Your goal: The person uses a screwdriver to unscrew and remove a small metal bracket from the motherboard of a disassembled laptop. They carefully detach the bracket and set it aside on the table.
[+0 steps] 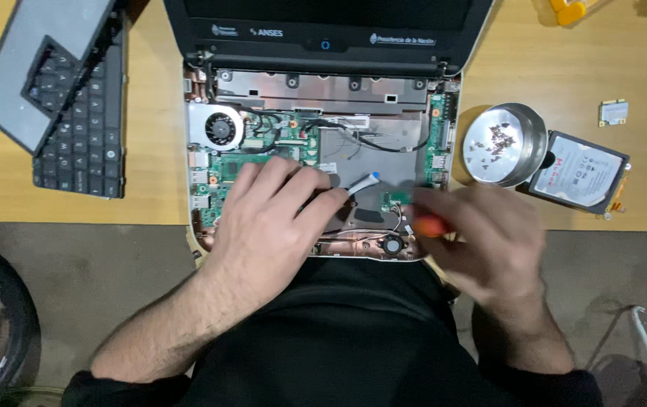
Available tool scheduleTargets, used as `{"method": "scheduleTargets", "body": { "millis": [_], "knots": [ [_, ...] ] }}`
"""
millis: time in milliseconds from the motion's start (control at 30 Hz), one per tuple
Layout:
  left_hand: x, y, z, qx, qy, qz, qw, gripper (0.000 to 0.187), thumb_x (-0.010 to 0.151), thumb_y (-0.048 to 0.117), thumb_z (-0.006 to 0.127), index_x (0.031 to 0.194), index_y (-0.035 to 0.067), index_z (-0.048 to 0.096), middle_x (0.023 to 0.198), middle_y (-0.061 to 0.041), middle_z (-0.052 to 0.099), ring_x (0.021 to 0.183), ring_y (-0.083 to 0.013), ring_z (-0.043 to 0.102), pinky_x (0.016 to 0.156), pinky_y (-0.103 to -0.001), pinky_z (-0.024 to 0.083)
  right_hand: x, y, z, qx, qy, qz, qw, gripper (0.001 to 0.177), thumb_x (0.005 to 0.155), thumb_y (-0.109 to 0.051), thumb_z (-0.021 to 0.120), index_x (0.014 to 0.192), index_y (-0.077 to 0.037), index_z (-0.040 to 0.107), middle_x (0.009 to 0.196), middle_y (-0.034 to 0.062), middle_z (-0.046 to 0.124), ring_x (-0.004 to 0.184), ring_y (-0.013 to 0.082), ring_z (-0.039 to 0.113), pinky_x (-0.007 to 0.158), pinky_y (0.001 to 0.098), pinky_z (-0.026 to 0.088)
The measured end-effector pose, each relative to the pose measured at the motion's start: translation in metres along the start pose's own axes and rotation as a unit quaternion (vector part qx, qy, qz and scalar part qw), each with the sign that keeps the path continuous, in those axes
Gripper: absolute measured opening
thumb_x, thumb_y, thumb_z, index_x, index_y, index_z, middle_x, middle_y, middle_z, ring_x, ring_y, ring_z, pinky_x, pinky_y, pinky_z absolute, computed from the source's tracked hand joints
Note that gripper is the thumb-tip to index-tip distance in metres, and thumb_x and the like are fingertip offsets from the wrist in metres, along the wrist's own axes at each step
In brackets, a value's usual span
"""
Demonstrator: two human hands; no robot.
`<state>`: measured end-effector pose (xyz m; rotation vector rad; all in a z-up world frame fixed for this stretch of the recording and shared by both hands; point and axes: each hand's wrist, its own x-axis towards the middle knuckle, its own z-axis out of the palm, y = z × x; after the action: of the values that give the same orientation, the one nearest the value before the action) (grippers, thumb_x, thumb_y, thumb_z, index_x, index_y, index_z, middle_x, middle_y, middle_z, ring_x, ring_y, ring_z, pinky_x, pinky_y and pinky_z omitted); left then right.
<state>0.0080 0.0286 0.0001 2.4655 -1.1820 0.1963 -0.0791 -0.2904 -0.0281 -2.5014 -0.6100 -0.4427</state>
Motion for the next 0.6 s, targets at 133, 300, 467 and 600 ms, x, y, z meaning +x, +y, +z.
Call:
{"method": "scheduleTargets", "body": {
  "millis": [133,300,467,600],
  "knots": [
    [0.005,0.002,-0.001,-0.002,0.0,0.005,1.0,0.03,0.108,0.0,0.09,0.135,0.011,0.085,0.131,-0.009,0.08,0.113,-0.0343,0.066,0.084,-0.05,0.05,-0.01,-0.014,-0.028,-0.008,0.022,0.081,0.996,0.034,0.111,0.007,0.089,0.144,0.012,0.084,0.122,0.0265,0.086,0.087,0.0291,0.073,0.081,0.0438,0.062],
    [0.013,0.008,0.003,0.006,0.029,-0.009,1.0,0.025,0.115,0.026,0.101,0.126,0.011,0.083,0.119,-0.006,0.077,0.102,-0.0312,0.061,0.079,-0.047,0.048,-0.055,0.001,-0.026,-0.035,-0.004,0.154,0.987,0.061,0.115,0.017,0.092,0.171,0.006,0.073,0.145,0.0291,0.071,0.124,0.0396,0.077,0.105,0.0453,0.072],
    [0.018,0.013,0.002,0.029,0.002,-0.046,0.999,0.023,0.114,0.03,0.096,0.125,0.011,0.088,0.123,-0.006,0.076,0.105,-0.0323,0.061,0.077,-0.048,0.051,-0.068,0.031,-0.041,-0.045,0.159,0.214,0.963,0.022,0.129,0.029,0.092,0.143,0.018,0.078,0.125,0.0352,0.084,0.105,0.0375,0.079,0.115,0.0557,0.07],
    [0.018,0.012,0.005,0.04,-0.016,-0.051,0.998,0.024,0.113,0.031,0.097,0.124,0.012,0.088,0.125,-0.006,0.074,0.108,-0.0348,0.061,0.077,-0.051,0.051,-0.077,0.077,-0.063,-0.106,0.169,0.317,0.927,0.034,0.132,0.019,0.084,0.165,0.017,0.083,0.148,0.0313,0.082,0.121,0.037,0.072,0.109,0.046,0.059]
  ]
}}
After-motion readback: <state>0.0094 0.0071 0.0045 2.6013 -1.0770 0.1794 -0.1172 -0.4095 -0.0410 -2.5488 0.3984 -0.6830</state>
